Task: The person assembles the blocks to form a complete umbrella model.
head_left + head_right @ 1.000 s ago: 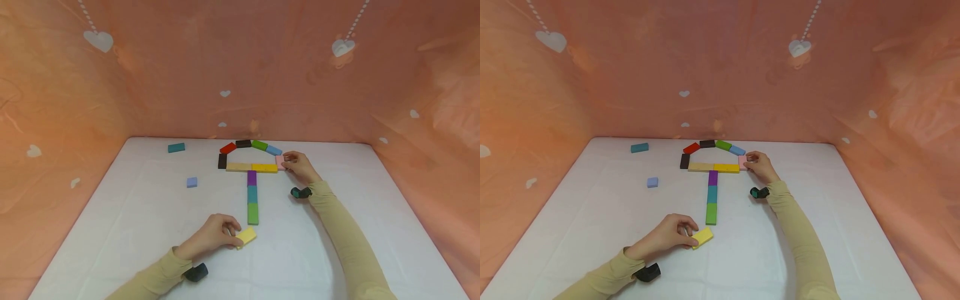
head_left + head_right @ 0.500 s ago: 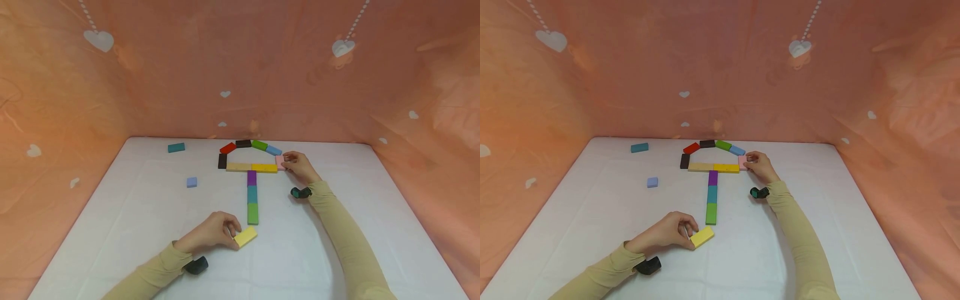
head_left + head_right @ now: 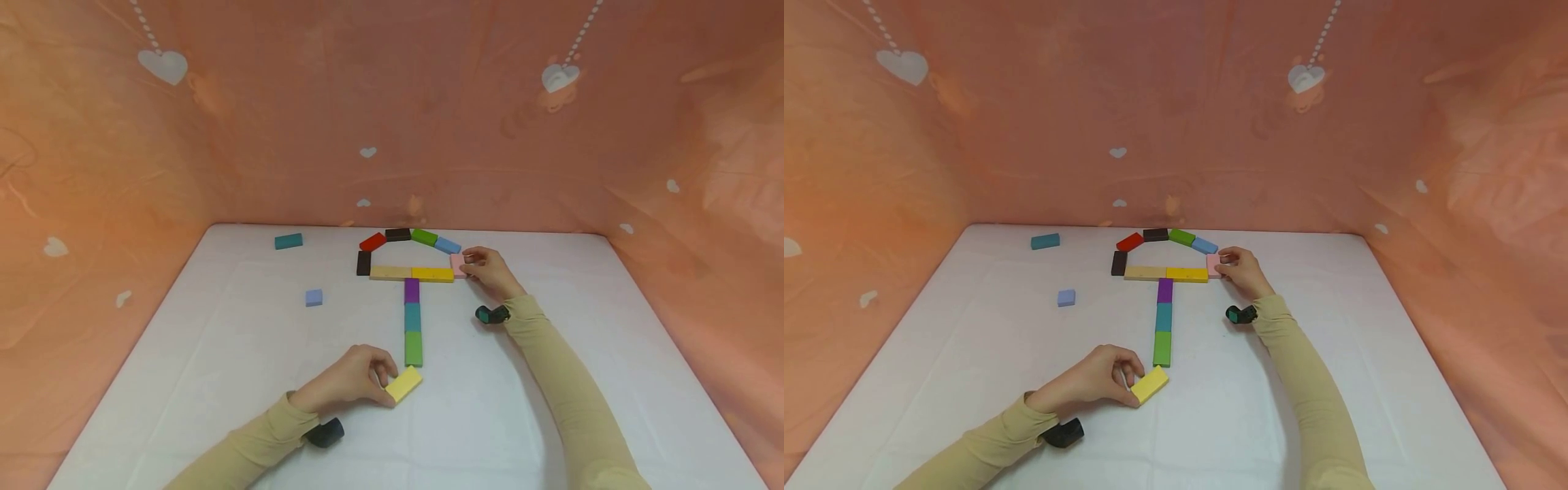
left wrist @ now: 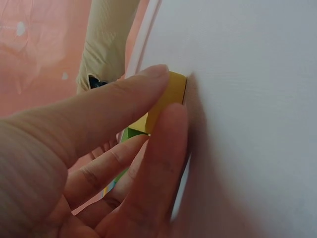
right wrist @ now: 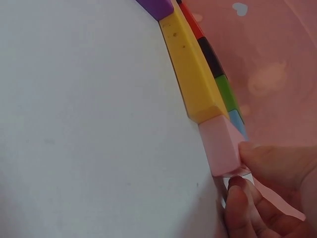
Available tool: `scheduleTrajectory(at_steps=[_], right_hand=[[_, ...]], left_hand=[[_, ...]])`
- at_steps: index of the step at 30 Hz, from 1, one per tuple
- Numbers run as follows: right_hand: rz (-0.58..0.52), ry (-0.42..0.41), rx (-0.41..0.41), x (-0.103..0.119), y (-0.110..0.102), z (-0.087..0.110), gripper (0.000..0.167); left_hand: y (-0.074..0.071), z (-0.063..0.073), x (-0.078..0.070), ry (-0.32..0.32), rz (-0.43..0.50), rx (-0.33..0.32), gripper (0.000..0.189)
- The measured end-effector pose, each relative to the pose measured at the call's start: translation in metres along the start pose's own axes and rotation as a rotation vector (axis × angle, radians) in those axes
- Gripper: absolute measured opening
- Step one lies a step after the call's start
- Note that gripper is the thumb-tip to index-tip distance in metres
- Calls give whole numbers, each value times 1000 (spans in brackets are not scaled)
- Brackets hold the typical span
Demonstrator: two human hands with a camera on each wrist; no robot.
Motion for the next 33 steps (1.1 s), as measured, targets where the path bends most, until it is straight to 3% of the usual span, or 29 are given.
scheduleTrajectory(at_steps=[9, 21, 26, 30, 33], right_hand=[[-8, 22, 4, 1, 0, -1, 40], [-9, 28, 12, 3, 0, 0, 40], [-24, 44, 9, 1, -1, 0, 40], [3, 24, 4, 0, -1, -1, 41], [34, 0, 7, -1, -1, -1, 41]], left_hand=[[1, -3, 0, 34, -3, 4, 33], [-9, -2, 2, -41, 67, 12, 33], [-35, -6, 3, -48, 95, -47, 35], [-70, -9, 2, -13, 70, -149, 44], [-101, -12, 2, 50, 37, -217, 52]])
Point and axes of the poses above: each hand's wrist, its own z-axis away from the middle knuckle, its own y-axis out of the palm, x = y × z, the point moved 5 cm from there along -z, towards the middle knuckle, and after that the axes turned 4 degrees about z, right-handed, at the moved point
